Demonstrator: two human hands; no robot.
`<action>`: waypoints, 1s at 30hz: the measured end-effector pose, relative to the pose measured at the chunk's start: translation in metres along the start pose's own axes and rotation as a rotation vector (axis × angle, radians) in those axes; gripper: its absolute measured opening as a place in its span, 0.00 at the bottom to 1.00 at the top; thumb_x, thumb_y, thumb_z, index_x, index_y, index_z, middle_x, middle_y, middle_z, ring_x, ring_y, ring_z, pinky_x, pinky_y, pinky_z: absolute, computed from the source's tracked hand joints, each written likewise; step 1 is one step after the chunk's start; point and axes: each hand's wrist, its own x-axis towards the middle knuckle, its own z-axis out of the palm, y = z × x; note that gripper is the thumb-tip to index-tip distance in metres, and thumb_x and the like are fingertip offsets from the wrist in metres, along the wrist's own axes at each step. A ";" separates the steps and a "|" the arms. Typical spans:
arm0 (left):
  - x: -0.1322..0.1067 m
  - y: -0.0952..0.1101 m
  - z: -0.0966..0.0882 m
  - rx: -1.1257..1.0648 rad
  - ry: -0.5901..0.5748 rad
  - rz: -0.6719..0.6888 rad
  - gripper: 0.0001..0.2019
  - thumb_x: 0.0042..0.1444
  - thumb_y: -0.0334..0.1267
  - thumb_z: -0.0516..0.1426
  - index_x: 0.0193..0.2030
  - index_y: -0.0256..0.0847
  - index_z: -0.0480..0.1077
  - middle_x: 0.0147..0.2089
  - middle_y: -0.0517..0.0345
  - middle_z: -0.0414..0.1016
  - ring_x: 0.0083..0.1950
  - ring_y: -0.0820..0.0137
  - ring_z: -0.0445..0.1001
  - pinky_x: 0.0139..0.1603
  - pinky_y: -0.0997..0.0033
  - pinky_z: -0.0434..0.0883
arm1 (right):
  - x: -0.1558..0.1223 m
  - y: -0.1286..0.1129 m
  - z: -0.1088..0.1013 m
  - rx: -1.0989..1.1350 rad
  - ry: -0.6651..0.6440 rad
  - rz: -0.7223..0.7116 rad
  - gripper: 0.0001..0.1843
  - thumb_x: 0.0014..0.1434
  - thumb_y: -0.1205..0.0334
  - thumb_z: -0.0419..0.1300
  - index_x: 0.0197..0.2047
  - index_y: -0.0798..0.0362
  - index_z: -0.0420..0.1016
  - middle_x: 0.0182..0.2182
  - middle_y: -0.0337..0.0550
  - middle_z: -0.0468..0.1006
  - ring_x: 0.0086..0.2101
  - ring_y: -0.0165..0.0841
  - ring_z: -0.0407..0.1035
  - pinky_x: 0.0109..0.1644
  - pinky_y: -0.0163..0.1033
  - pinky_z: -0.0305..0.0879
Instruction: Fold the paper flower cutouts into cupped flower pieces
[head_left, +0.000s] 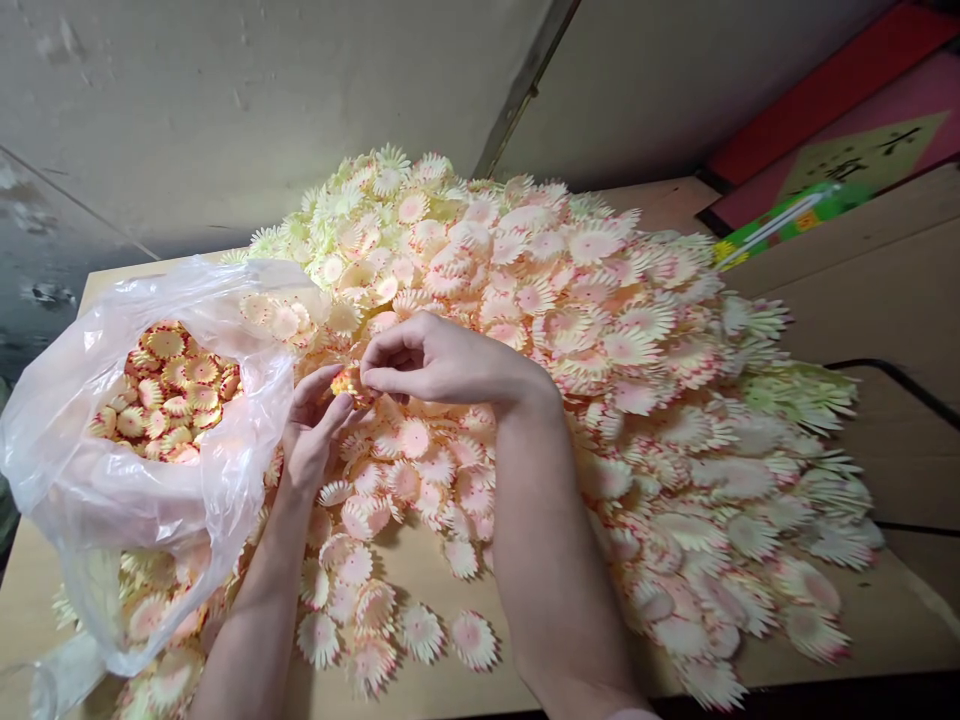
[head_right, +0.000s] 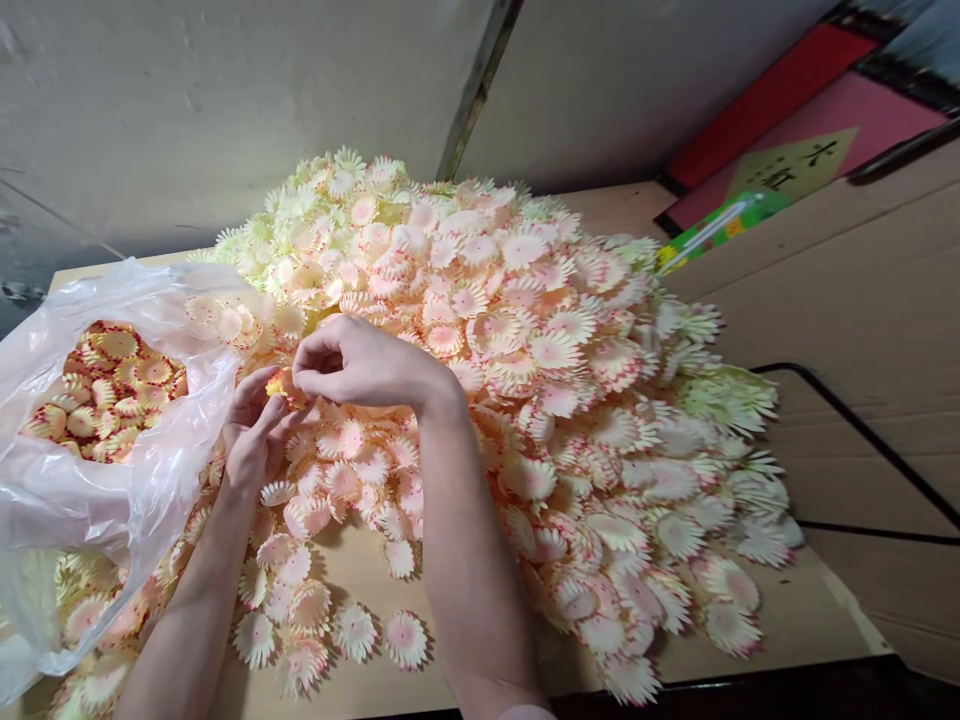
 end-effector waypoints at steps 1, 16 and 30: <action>0.000 0.000 -0.001 0.007 -0.004 -0.007 0.18 0.50 0.43 0.69 0.49 0.51 0.77 0.51 0.58 0.80 0.45 0.68 0.81 0.45 0.66 0.81 | 0.000 0.001 0.000 -0.009 0.003 0.000 0.08 0.56 0.64 0.59 0.32 0.58 0.78 0.25 0.40 0.75 0.26 0.27 0.65 0.30 0.35 0.57; 0.002 -0.003 0.001 0.046 -0.015 0.061 0.19 0.48 0.38 0.71 0.48 0.52 0.79 0.52 0.59 0.82 0.55 0.64 0.80 0.57 0.64 0.77 | -0.003 -0.005 0.001 -0.082 0.013 0.051 0.10 0.57 0.63 0.59 0.33 0.59 0.81 0.26 0.42 0.77 0.26 0.27 0.65 0.29 0.35 0.58; 0.002 -0.003 0.001 0.048 -0.028 0.071 0.20 0.48 0.37 0.71 0.49 0.49 0.79 0.54 0.56 0.81 0.57 0.62 0.79 0.60 0.62 0.76 | 0.000 -0.003 0.002 -0.084 -0.012 0.070 0.08 0.56 0.65 0.59 0.31 0.58 0.79 0.24 0.40 0.74 0.25 0.27 0.63 0.27 0.35 0.56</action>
